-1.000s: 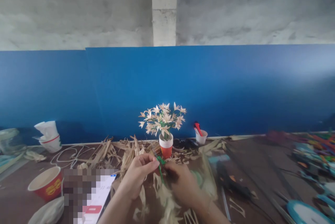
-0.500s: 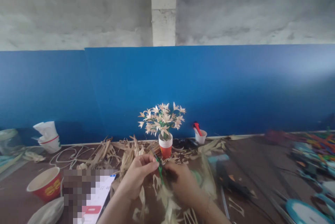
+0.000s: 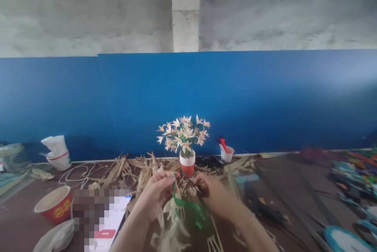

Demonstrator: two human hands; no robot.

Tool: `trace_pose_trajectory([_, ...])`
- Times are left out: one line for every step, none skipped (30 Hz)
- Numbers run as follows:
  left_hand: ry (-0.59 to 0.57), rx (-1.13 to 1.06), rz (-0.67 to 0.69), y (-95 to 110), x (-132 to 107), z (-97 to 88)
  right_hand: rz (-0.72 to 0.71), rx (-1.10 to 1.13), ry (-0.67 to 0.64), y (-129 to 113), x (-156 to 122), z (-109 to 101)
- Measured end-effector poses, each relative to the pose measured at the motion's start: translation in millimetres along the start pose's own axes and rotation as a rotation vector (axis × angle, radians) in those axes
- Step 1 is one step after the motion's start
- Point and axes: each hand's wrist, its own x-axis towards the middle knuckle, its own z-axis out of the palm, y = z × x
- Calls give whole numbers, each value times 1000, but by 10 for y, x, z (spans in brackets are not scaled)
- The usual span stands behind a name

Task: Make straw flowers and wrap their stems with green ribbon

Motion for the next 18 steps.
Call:
trace_pose_trajectory([15,-22,-6,-1,8,-1,44,-109,-28,29,-8,-31])
trace_pose_trajectory([23,-46,-11,-3,15,2,105,-234,-63,53,-15,-52])
trace_pose_trajectory([20,-69,-18,-7,21,7,175,-355,-103,72,-17,-60])
trace_pose_trajectory([12,-90,-27,-12,26,13,244,-458,-143,85,-16,-53])
trace_pose_trajectory([6,-107,-38,-20,31,19,305,-533,-180,95,-11,-31])
trace_pose_trajectory([5,-125,-49,-31,34,25,350,-580,-208,102,-2,3])
trace_pose_trajectory([11,-142,-61,-44,36,30,377,-604,-223,108,9,48])
trace_pose_trajectory([18,-156,-69,-59,39,35,391,-612,-225,116,22,99])
trace_pose_trajectory([27,-169,-73,-75,41,40,401,-614,-223,127,35,151])
trace_pose_trajectory([34,-184,-75,-91,44,45,412,-619,-223,142,46,202])
trace_pose_trajectory([40,-203,-81,-106,46,52,420,-623,-225,162,53,247])
trace_pose_trajectory([44,-227,-94,-120,47,60,415,-625,-214,187,55,282])
trace_pose_trajectory([45,-254,-117,-131,47,71,394,-624,-197,217,50,306])
trace_pose_trajectory([42,-283,-148,-140,45,83,357,-622,-177,252,41,318])
trace_pose_trajectory([33,-311,-184,-146,41,99,314,-613,-165,289,27,318])
trace_pose_trajectory([18,-337,-219,-150,34,118,277,-601,-168,327,13,306])
trace_pose_trajectory([2,-357,-251,-153,24,140,249,-588,-184,361,1,284])
trace_pose_trajectory([-9,-373,-274,-154,11,165,237,-570,-216,387,-6,255])
